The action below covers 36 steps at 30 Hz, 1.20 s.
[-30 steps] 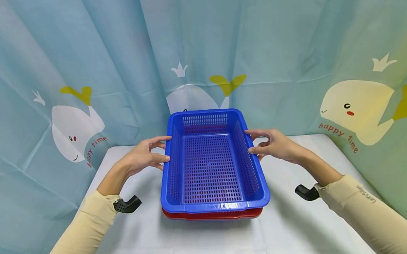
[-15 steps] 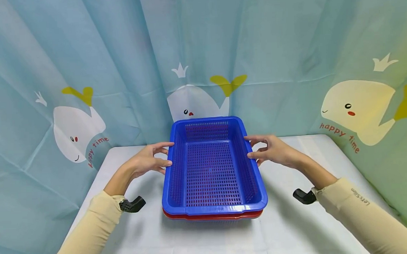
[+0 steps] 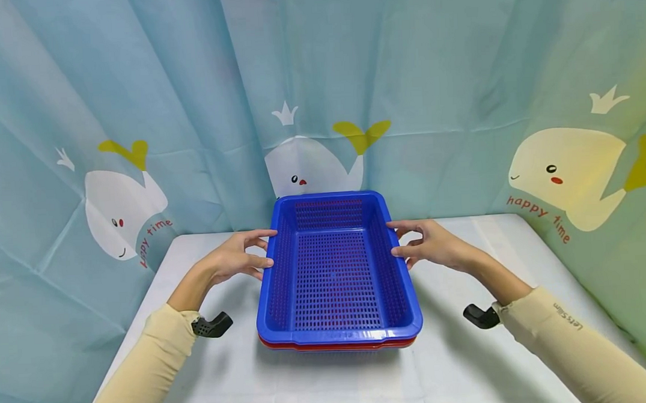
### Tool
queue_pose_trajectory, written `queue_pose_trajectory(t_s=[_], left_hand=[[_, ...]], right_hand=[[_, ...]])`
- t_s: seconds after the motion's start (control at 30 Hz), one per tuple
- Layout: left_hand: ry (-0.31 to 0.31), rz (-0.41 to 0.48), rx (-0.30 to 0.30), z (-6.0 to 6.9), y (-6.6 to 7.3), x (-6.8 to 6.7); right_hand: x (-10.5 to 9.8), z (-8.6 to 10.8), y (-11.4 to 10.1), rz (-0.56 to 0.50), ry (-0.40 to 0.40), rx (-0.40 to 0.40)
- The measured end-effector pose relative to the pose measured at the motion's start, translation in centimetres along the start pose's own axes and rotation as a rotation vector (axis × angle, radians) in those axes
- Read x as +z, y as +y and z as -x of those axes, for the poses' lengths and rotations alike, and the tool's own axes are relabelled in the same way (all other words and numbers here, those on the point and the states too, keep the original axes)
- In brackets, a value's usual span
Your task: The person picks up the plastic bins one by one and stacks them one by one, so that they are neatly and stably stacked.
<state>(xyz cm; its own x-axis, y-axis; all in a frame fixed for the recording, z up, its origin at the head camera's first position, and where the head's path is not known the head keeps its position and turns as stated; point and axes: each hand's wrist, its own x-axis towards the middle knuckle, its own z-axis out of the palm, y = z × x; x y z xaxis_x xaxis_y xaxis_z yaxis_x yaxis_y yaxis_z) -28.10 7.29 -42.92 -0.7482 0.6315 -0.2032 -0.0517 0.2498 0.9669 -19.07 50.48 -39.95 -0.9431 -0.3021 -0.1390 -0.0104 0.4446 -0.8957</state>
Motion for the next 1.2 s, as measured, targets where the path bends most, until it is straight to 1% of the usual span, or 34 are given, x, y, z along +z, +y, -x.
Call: queue_pose_trajectory(t_s=[0.33,0.57,0.8,0.97,1.1,1.2], left_hand=[[0.001,0.011,-0.001,0.0,0.0,0.1],[-0.012,0.001,0.011,-0.1,-0.1,0.0],[-0.018,-0.029,0.016,0.0,0.1,-0.3],[-0.010,-0.084,0.007,0.2,0.4,-0.3],[-0.009,-0.123,0.023,0.5,0.2,-0.2],[-0.021,-0.119,0.057,0.9,-0.2,-0.4]], right_hand=[[0.0,-0.1,0.3,-0.012,0.001,-0.001],[0.0,0.0,0.4,-0.009,0.005,-0.005],[0.2,-0.1,0.3,-0.002,0.005,-0.011],[0.3,0.0,0.3,0.009,0.007,-0.018],[0.3,0.1,0.2,0.036,0.013,-0.035],[0.3,0.6,0.2,0.058,0.015,-0.053]])
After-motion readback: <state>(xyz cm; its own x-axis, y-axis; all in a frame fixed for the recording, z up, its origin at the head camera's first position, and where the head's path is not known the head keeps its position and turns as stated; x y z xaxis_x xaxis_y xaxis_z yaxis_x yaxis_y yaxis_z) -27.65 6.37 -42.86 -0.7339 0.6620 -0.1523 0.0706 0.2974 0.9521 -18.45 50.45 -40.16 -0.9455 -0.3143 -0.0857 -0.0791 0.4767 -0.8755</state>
